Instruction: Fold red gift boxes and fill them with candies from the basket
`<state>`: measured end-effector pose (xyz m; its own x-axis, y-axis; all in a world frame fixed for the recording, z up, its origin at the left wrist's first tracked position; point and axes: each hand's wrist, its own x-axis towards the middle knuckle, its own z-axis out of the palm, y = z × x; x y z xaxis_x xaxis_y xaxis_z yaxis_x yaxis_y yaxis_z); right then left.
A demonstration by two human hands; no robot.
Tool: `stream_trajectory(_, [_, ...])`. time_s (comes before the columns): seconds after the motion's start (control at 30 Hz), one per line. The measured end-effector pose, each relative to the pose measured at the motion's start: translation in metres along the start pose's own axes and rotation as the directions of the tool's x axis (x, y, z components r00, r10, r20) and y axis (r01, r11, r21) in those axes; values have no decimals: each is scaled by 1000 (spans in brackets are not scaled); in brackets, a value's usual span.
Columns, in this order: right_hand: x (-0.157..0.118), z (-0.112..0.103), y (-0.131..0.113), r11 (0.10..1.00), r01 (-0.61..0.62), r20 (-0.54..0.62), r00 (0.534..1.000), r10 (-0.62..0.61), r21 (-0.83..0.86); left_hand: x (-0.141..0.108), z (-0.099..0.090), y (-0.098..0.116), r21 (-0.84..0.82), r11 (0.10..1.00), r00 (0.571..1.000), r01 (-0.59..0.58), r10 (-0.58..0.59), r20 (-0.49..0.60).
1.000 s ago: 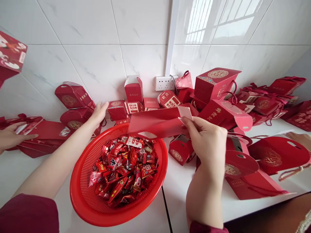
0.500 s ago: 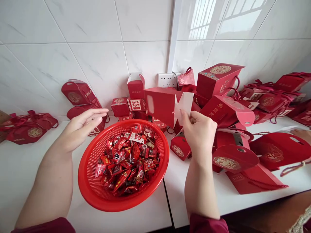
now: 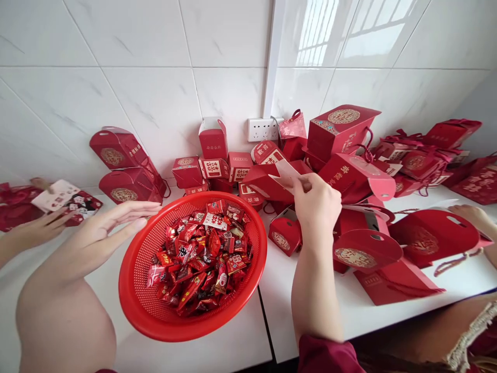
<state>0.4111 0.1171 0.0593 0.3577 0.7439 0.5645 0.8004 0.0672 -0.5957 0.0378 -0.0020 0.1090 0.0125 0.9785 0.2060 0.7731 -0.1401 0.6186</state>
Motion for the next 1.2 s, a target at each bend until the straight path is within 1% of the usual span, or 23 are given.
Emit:
stream_trajectory(0.1, [1,-6,4,987,112,-105,989,-100,113,-5,4,-3,76,997,999,-28,26,24])
stream_trajectory(0.17, [1,-3,4,972,177,-159,976,-152,154,-6,6,-4,103,993,998,-51,47,42])
stream_trajectory(0.27, [-1,12,-3,963,187,-261,956,-133,195,-4,10,-3,108,992,997,-62,56,62])
stream_trajectory(0.3, [-2,18,-6,960,193,-277,952,-133,203,-4,11,-4,110,992,996,-63,55,67])
stream_trajectory(0.33, [-3,24,-9,955,215,-258,953,-160,203,-3,12,-4,115,991,996,-66,58,72])
stream_trajectory(0.37, [-4,29,-12,950,243,-201,958,-204,194,-2,12,-5,121,990,995,-72,62,79])
stream_trajectory(0.43, [-7,34,-13,955,265,4,963,-268,133,-2,12,-8,131,987,992,-95,83,94])
stream_trajectory(0.5, [-11,29,-10,966,256,221,940,-260,47,-2,11,-12,145,983,989,-114,98,114])
stream_trajectory(0.53, [-15,24,-7,969,247,299,924,-238,8,-2,10,-15,152,981,987,-121,103,120])
stream_trajectory(0.6, [-25,7,0,971,235,389,899,-201,-41,-2,9,-18,166,978,987,-128,108,123])
stream_trajectory(0.63, [-32,-4,4,973,227,397,898,-190,-48,-2,9,-20,174,977,987,-127,106,123])
stream_trajectory(0.7, [-46,-29,10,977,210,333,924,-186,-37,-1,9,-22,187,973,985,-135,111,134])
stream_trajectory(0.73, [-52,-42,14,978,208,243,949,-199,-13,-1,10,-23,193,971,983,-140,114,143])
stream_trajectory(0.77, [-58,-54,18,977,212,117,970,-211,8,-1,11,-23,197,969,982,-146,117,150])
stream_trajectory(0.8, [-63,-66,23,977,214,-11,977,-214,4,0,12,-22,198,969,980,-149,118,158])
stream_trajectory(0.83, [-67,-76,30,979,202,-128,971,-203,-24,0,13,-21,199,969,979,-148,115,166])
stream_trajectory(0.87, [-70,-84,38,982,177,-200,962,-187,-67,-1,13,-20,198,969,978,-148,113,175])
stream_trajectory(0.9, [-72,-89,48,985,137,-229,961,-158,-107,-1,14,-19,197,969,976,-150,113,185])
stream_trajectory(0.93, [-72,-93,58,987,90,-224,967,-119,-135,-1,15,-18,196,968,973,-158,119,197])
stream_trajectory(1.0, [-73,-95,79,988,2,-175,984,-30,-157,-2,17,-17,200,962,965,-185,140,221])
stream_trajectory(1.07, [-75,-96,93,986,-35,-149,989,10,-164,-4,18,-17,207,957,960,-205,155,233])
stream_trajectory(1.13, [-80,-103,95,988,-5,-148,989,-18,-153,-7,17,-14,198,956,957,-217,168,237])
stream_trajectory(1.2, [-86,-115,84,992,92,-155,982,-104,-83,-13,13,-8,171,963,951,-208,158,267])
